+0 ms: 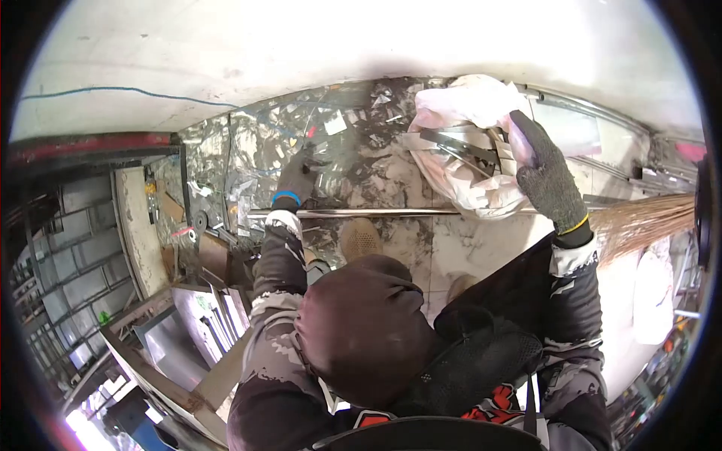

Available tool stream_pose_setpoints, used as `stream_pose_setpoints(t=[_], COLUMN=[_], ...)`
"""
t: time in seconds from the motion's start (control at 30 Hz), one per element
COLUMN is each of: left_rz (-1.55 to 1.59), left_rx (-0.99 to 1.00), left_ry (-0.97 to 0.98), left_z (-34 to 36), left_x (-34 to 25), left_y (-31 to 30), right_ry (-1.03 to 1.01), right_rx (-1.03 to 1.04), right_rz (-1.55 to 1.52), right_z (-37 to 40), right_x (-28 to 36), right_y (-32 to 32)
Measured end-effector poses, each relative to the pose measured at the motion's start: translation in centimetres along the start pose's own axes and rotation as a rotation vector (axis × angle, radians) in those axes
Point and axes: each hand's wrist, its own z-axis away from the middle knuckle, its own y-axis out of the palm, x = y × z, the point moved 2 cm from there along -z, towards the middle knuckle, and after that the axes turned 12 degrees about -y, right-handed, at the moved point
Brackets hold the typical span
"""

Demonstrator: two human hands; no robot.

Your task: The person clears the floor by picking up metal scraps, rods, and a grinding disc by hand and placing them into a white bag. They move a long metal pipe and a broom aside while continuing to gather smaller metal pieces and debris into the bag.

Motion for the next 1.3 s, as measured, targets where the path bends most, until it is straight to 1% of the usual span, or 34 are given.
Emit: stream_pose_setpoints(t=[0.03, 0.07, 0.13, 0.17, 0.27, 0.3, 0.33, 0.4, 0.43, 0.47, 0.53, 0.57, 0.6, 0.63, 0.67, 0.7, 0.73, 0.77, 0.8, 0.83, 0.87, 0.93, 0.97, 1.07, 1.1, 1.13, 1.2, 1.23, 1.27, 1.3], left_rz=[-0.214, -0.216, -0.339, -0.338, -0.443, -0.468, -0.47, -0.379, -0.446, -0.445, -0.487, -0.362, -0.367, -0.136, 0.099, -0.087, -0.089, -0.119, -0.148, -0.14, -0.14, 0.296, 0.298, 0.858, 0.949, 0.948, 1.073, 1.073, 0.916, 0.838], left_rx=[-0.028, -0.025, -0.026, -0.021, -0.157, -0.229, -0.226, -0.202, -0.206, -0.207, -0.063, -0.112, -0.116, -0.055, 0.004, -0.016, -0.024, -0.115, -0.206, -0.136, -0.142, 0.022, 0.018, 0.166, 0.222, 0.225, 0.155, 0.156, 0.163, 0.17], left_ry=[0.006, 0.006, 0.029, 0.033, -0.088, -0.005, 0.001, -0.099, -0.068, -0.067, -0.101, -0.199, -0.211, -0.269, -0.318, -0.26, -0.261, -0.21, -0.159, -0.215, -0.22, -0.222, -0.226, -0.352, -0.397, -0.396, -0.385, -0.384, -0.28, -0.223], left_z=[-0.1, -1.2, -3.5, -3.4, -2.5, -2.2, -2.1, -2.1, -2.9, -3.3, -3.5, -2.5, -2.3, -2.2, -1.8, -0.8, 0.0, 0.9, 1.6, 2.1, 2.4, 3.5, 4.0, 6.1, 6.8, 7.1, 7.3, 6.8, 5.8, 5.4], left_x=[-1.4, -1.3, -1.0, -1.6, -2.8, -2.8, -2.4, -0.6, 0.7, 1.2, 2.5, 1.9, 3.2, 5.0, 5.1, 4.9, 5.2, 5.1, 5.1, 5.4, 5.4, 5.7, 5.5, 4.6, 3.2, 2.6, 1.9, 3.5, 6.1, 6.2], left_y=[-0.3, -0.2, 0.6, 1.0, 1.6, 2.0, 2.3, 2.6, 2.9, 2.4, 2.4, 1.6, 0.9, -0.2, -1.2, -2.5, -3.0, -3.8, -4.3, -4.4, -4.5, -4.5, -4.3, -3.8, -4.2, -4.1, -3.9, -3.8, -3.7, -3.5], right_ry=[0.035, 0.038, 0.039, 0.044, 0.031, 0.049, 0.065, 0.049, 0.03, 0.028, 0.107, 0.107, 0.164, 0.19, 0.216, 0.143, 0.067, 0.178, 0.173, 0.11, 0.051, 0.053, 0.052, 0.052, 0.054, 0.056, 0.057, 0.058, 0.065, 0.071], right_rx=[0.003, 0.002, 0.001, -0.001, -0.007, -0.01, -0.013, -0.027, -0.039, -0.04, -0.088, -0.081, -0.083, -0.083, -0.084, -0.087, -0.093, -0.062, -0.061, -0.068, -0.074, -0.041, -0.034, -0.024, -0.02, -0.023, -0.016, -0.017, -0.025, -0.035], right_rz=[0.046, 0.045, 0.011, 0.015, 0.006, -0.014, -0.034, -0.036, -0.035, -0.034, -0.054, -0.061, -0.095, -0.117, -0.139, -0.121, -0.1, -0.09, -0.091, -0.066, -0.045, -0.03, -0.041, -0.049, -0.047, -0.046, -0.037, -0.036, -0.044, -0.049], right_z=[-0.1, -0.2, -0.3, -0.2, -0.1, 0.1, 0.2, 0.5, 0.6, 0.5, 0.5, 0.4, 0.4, 0.4, 0.4, 0.4, 0.3, -0.1, -0.1, -0.2, -0.2, 0.0, 0.0, -0.1, -0.1, 0.0, 0.0, 0.0, 0.1, 0.1], right_x=[-0.1, 0.0, 0.1, 0.0, -0.1, 0.1, 0.1, -0.3, -0.5, -0.4, -0.1, -0.1, -0.5, -0.8, -1.2, -1.5, -1.5, -0.6, -0.7, -0.9, -1.0, -1.5, -1.5, -1.3, -1.2, -1.2, -1.3, -1.2, -1.1, -1.1], right_y=[0.2, 0.3, 0.1, 0.0, -0.1, -0.3, -0.4, -0.7, -0.8, -1.0, -1.7, -2.0, -2.3, -2.1, -2.0, -1.7, -1.5, -1.4, -1.3, -1.1, -0.8, -0.8, -0.9, -1.0, -1.0, -1.1, -1.0, -0.9, -0.8, -0.9])
